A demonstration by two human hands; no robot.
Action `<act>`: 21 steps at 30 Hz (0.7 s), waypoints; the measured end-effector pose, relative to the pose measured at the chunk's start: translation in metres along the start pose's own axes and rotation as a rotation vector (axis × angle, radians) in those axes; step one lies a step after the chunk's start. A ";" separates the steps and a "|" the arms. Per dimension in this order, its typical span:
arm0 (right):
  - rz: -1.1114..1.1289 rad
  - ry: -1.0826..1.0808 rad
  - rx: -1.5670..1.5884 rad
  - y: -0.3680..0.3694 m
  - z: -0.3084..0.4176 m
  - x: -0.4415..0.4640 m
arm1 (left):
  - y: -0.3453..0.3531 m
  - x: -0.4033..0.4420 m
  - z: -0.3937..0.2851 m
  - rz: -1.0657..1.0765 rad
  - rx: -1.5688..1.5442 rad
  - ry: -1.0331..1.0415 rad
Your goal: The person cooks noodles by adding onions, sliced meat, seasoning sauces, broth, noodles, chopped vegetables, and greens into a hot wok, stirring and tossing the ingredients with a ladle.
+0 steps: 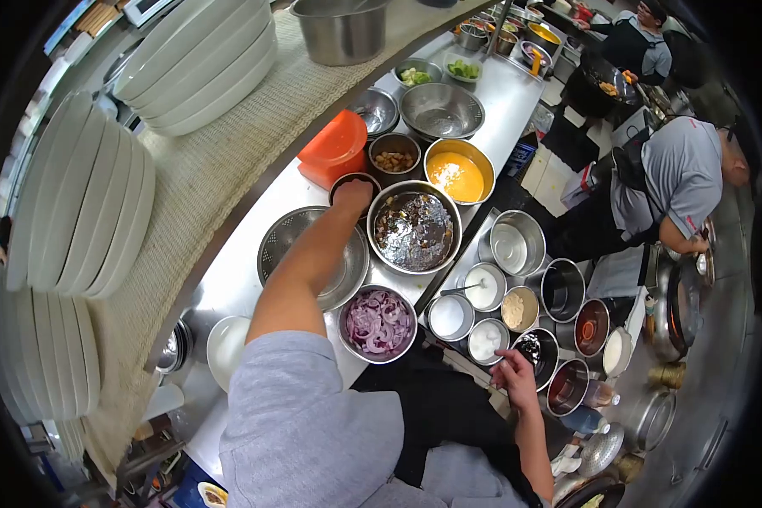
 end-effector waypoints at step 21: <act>0.007 0.011 -0.309 0.035 0.044 0.029 | -0.039 -0.076 0.063 -0.401 -0.818 0.298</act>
Point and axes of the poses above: each hand's wrist, its own x-axis towards the middle knuckle, its own y-axis out of the palm, z = x × y, the point moved 4 cm from there along x, towards the middle knuckle, and after that the axes turned 14 degrees about z, right-handed, at the moved point
